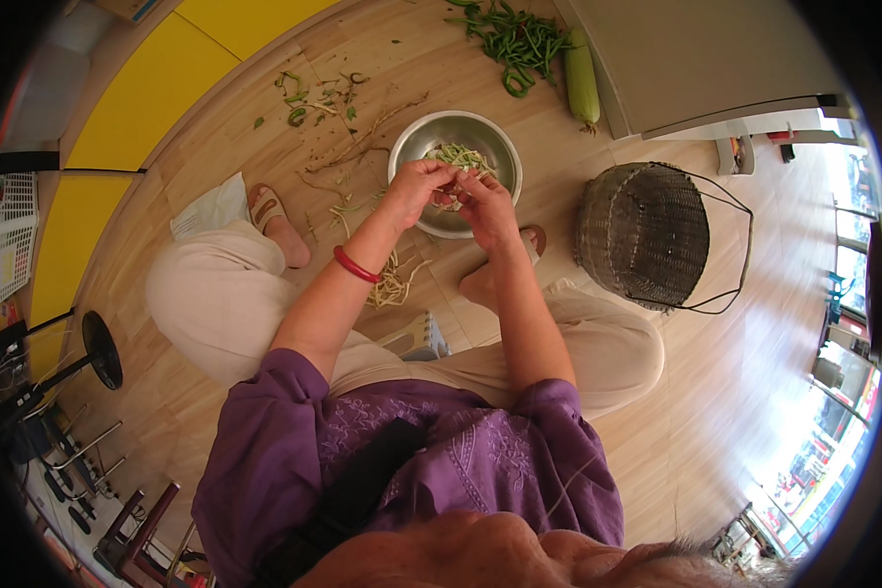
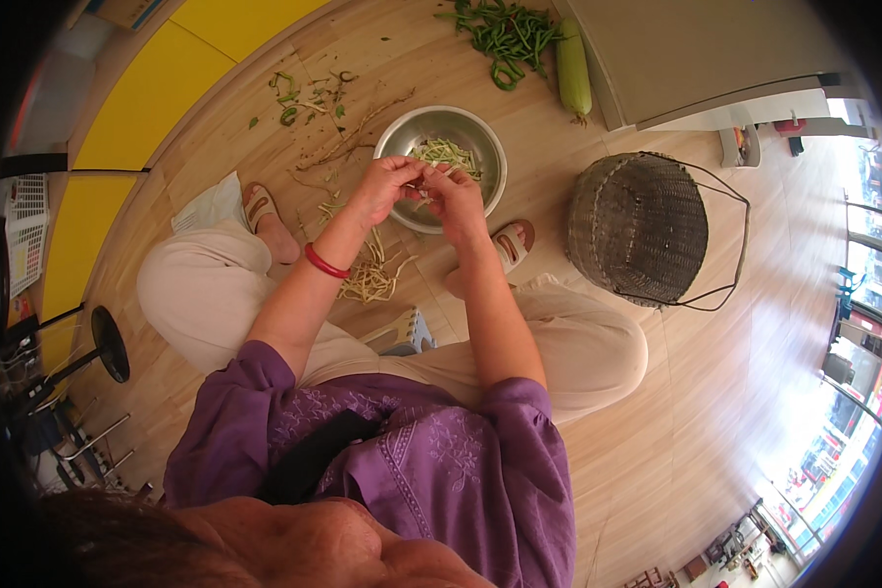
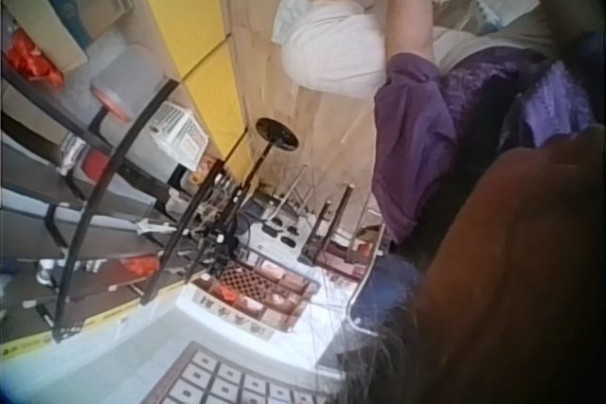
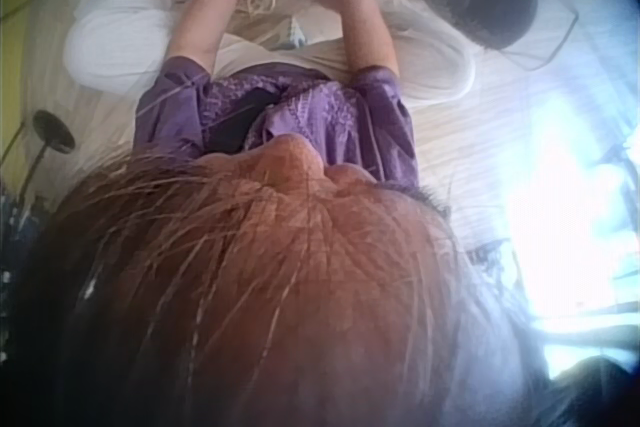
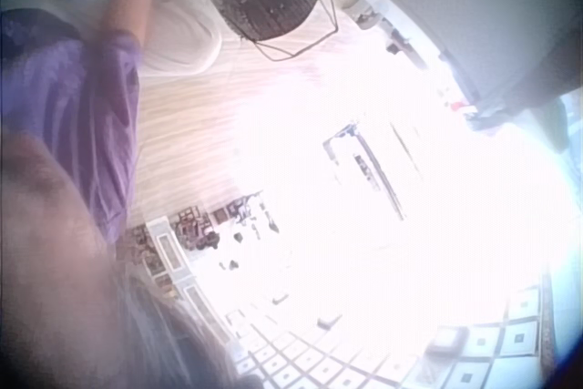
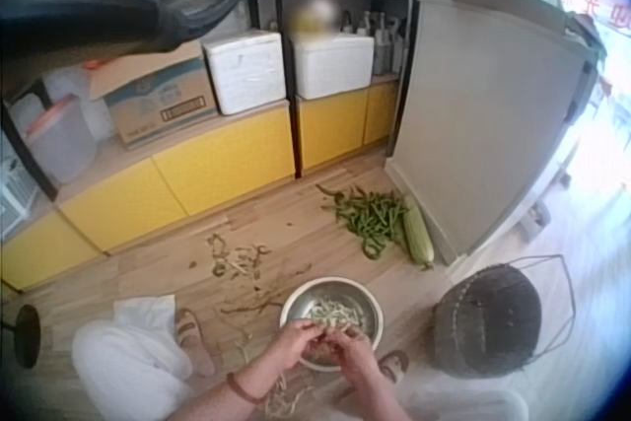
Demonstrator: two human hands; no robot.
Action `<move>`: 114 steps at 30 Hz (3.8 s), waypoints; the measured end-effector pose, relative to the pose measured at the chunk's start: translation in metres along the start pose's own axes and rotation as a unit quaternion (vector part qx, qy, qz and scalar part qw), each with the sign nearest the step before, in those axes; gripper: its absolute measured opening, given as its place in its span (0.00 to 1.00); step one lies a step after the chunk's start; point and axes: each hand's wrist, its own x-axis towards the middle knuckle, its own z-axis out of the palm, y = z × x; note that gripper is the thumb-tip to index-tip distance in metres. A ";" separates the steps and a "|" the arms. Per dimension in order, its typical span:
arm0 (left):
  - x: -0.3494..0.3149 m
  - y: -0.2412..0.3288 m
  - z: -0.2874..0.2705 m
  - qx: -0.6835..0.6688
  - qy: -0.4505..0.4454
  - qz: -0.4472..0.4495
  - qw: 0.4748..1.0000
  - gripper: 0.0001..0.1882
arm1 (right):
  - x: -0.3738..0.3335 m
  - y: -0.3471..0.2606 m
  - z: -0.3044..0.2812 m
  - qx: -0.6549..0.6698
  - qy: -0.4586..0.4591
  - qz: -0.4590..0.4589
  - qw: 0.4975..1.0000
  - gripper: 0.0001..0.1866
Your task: The person snaps green beans by hand, removing the ends and strings, and placing the pieces into a metal bowl while sitting on the floor.
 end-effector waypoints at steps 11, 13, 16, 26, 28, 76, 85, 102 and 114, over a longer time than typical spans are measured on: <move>0.002 -0.002 -0.004 -0.074 0.054 0.016 0.996 0.07 | 0.006 0.008 -0.006 0.047 0.055 -0.051 0.996 0.05; 0.003 -0.002 -0.009 -0.128 0.044 0.020 0.991 0.06 | 0.005 0.008 -0.006 0.092 0.065 -0.051 0.992 0.04; 0.004 -0.003 -0.011 -0.185 0.007 0.016 0.983 0.06 | 0.004 0.005 -0.005 0.140 0.050 -0.051 0.988 0.04; 0.011 -0.005 -0.020 -0.228 -0.035 0.032 0.973 0.07 | -0.001 0.000 -0.003 0.070 0.052 -0.063 0.994 0.04; 0.010 -0.003 -0.019 -0.216 -0.035 0.024 0.975 0.08 | -0.002 -0.001 -0.001 0.068 0.054 -0.067 0.994 0.04; 0.007 0.005 -0.012 0.005 -0.014 0.024 1.000 0.12 | 0.005 0.006 -0.007 0.159 0.019 -0.067 0.985 0.05; 0.001 -0.005 -0.003 0.058 0.027 0.023 0.998 0.12 | 0.001 0.004 0.000 0.147 0.009 -0.057 0.987 0.04; 0.000 0.002 -0.015 -0.104 0.067 0.040 0.991 0.08 | -0.009 -0.001 0.007 -0.097 -0.004 0.022 0.995 0.05; -0.003 0.005 -0.017 -0.082 0.045 0.021 0.995 0.06 | -0.013 -0.003 0.014 -0.168 0.037 -0.029 0.985 0.06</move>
